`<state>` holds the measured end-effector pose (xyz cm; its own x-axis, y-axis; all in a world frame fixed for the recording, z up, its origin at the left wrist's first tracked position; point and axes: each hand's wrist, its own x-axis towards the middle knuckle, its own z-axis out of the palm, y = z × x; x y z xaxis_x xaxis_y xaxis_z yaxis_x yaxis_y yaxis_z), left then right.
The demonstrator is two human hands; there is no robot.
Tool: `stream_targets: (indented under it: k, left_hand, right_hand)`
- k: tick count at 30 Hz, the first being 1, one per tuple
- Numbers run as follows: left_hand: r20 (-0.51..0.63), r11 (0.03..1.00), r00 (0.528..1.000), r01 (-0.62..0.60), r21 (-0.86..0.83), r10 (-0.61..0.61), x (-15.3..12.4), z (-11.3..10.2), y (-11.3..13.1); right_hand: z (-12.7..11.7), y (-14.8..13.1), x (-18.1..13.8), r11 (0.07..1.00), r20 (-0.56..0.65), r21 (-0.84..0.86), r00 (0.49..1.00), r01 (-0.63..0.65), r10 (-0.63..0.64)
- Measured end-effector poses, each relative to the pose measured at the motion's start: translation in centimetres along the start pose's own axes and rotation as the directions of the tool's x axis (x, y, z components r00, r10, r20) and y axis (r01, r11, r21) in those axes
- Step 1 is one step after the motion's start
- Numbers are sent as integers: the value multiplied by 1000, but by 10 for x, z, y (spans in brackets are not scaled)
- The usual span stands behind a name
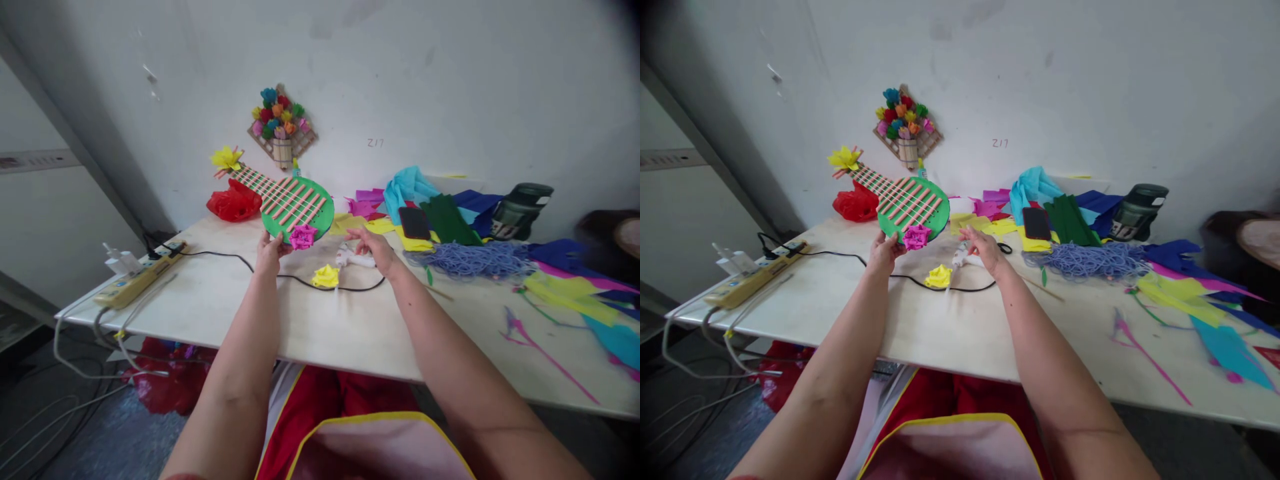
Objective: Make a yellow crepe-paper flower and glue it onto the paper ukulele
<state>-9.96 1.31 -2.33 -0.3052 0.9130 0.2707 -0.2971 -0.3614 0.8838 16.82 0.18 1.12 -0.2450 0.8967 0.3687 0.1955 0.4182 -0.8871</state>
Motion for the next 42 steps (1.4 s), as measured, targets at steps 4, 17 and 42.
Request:
stream_targets:
  k: [4,17,42]
  left_hand:
    - [-6,1000,1000,2,2,-2,-1,1,1]
    - [-25,1000,1000,6,-10,-7,-3,4,2]
    - [-10,1000,1000,-8,-4,8,-2,3,2]
  right_hand:
    - [4,1,0,991,103,-97,990,-90,100]
    - [35,1,-6,682,296,-692,955,234,-28]
    - [53,0,-10,593,64,-789,981,161,-181]
